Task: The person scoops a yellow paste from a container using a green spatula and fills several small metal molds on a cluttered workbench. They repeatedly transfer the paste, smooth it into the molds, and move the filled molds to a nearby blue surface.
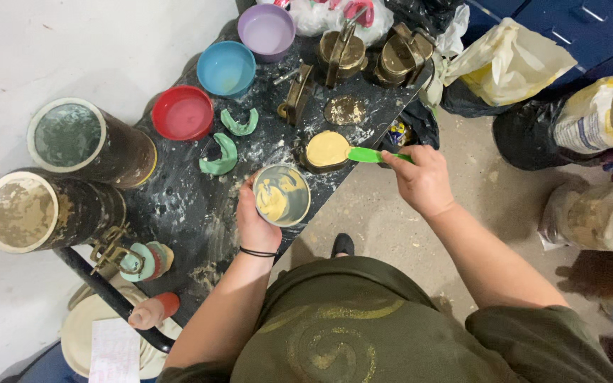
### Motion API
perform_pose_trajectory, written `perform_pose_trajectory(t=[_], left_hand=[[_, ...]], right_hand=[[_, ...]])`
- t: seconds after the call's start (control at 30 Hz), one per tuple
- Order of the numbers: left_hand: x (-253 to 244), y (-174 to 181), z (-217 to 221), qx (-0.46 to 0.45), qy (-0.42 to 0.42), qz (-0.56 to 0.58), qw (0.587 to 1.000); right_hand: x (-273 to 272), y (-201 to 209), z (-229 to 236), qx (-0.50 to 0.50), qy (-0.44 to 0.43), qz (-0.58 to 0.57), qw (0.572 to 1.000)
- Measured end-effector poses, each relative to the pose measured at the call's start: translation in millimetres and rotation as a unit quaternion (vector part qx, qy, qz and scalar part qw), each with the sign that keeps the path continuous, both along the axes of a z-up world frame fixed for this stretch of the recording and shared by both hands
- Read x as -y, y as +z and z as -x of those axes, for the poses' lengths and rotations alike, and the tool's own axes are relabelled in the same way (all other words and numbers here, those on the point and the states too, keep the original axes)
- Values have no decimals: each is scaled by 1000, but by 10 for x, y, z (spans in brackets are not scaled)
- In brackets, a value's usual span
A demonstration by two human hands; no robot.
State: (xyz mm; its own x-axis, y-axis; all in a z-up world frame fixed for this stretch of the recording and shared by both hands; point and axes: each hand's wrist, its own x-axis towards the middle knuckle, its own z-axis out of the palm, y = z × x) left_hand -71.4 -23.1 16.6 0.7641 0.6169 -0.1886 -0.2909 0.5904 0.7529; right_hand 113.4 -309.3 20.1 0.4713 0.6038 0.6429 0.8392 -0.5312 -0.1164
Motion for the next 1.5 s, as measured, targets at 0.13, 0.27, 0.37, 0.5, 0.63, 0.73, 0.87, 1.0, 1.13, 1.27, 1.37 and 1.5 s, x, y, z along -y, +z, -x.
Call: perform_pose_trajectory(t=[0.13, 0.27, 0.37, 0.5, 0.63, 0.73, 0.87, 1.0, 1.13, 1.27, 1.37, 1.5], left_hand=[[-30, 93, -10, -3, 1, 13, 1000], [-31, -25, -50, -75, -40, 78, 993], [22, 85, -118, -111, -52, 149, 981], [-213, -1, 32, -156, 2, 197, 968], [-276, -1, 198, -95, 86, 188, 974], [-251, -233, 236, -73, 33, 139, 987], [-399, -309, 463, -33, 62, 176, 982], [-476, -160, 648, -36, 127, 130, 983], [-419, 32, 471, -38, 133, 73, 988], [-591, 156, 495, -207, 3, -119, 971], [-658, -75, 468, -241, -29, -130, 961], [-731, -576, 479, -271, -24, -114, 956]], right_hand=[[-44, 211, 43, -44, 17, -36, 998], [-598, 470, 530, -185, 92, -78, 975], [-939, 444, 757, -206, 141, -82, 965], [-751, 261, 699, -146, 172, -35, 974], [-726, 462, 715, -145, 142, -23, 979], [-1009, 487, 895, -505, 114, -41, 854], [-1152, 296, 838, -756, 75, -54, 648], [-1098, 143, 867, -768, 60, -35, 636], [-1654, 43, 1228, -809, 121, -142, 558], [-2033, -472, 957, -768, 91, -234, 589], [-2176, -196, 839, -588, 59, -104, 800], [-2473, -152, 768, -280, 109, 6, 954]])
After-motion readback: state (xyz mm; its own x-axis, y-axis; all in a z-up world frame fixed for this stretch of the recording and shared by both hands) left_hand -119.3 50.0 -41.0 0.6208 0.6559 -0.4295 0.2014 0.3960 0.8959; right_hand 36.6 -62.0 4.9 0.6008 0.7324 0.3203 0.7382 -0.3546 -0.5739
